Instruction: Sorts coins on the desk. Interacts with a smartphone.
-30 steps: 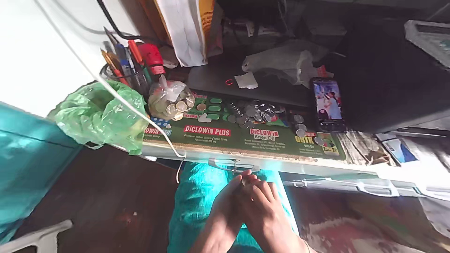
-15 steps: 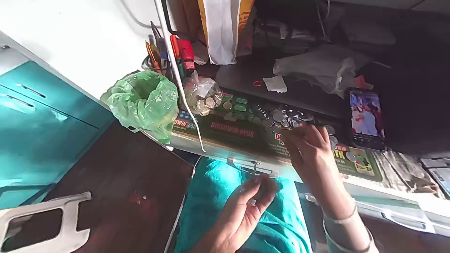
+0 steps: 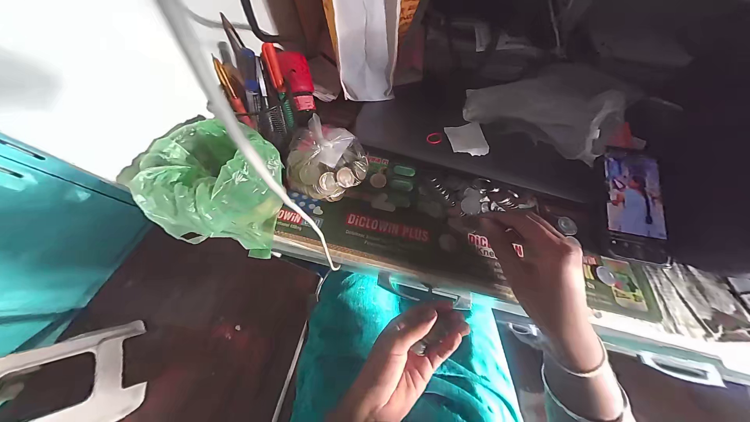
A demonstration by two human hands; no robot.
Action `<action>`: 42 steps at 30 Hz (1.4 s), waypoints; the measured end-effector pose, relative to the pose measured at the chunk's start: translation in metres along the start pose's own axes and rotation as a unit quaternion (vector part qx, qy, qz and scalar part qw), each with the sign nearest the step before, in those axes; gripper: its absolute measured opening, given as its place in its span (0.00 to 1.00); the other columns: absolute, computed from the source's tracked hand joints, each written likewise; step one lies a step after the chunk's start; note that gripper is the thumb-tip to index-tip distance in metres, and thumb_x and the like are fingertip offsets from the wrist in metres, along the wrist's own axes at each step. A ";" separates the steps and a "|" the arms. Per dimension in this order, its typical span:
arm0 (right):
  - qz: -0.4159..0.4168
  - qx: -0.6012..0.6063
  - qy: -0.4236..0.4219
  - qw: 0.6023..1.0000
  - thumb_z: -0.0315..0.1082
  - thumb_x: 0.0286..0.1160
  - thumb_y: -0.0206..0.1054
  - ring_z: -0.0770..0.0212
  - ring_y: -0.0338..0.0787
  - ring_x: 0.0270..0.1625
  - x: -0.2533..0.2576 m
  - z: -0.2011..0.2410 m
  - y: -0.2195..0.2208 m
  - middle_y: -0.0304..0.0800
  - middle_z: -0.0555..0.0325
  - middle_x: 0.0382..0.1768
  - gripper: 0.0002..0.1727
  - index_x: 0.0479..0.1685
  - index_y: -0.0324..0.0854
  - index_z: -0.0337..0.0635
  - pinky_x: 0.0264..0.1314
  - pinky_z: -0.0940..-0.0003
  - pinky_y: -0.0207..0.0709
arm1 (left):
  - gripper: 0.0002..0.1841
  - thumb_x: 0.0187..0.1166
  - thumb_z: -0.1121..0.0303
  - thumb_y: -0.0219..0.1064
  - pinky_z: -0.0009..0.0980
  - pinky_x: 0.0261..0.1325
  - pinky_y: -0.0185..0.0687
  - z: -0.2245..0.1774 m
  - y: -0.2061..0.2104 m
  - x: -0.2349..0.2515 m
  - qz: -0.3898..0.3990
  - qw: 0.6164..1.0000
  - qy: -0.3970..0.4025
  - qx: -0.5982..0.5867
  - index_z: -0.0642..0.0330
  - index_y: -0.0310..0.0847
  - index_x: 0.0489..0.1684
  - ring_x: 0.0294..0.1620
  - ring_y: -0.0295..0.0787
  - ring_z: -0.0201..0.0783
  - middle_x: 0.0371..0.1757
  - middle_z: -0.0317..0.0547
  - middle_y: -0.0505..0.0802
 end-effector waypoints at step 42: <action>0.008 -0.053 0.103 0.993 0.46 0.79 0.68 0.76 0.89 0.41 -0.021 -0.027 -0.031 0.94 0.62 0.40 0.14 0.43 0.95 0.48 0.46 0.81 0.81 | 0.16 0.89 0.74 0.54 0.34 0.68 0.87 0.003 0.011 0.001 0.026 0.999 -0.016 0.013 0.70 0.83 0.65 0.62 0.93 0.47 0.60 0.60 0.93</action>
Point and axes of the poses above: each hand's wrist, its own x-axis towards the middle knuckle, its own y-axis out of the palm, z = x × y, the point moved 2 cm from there along x, towards the middle knuckle
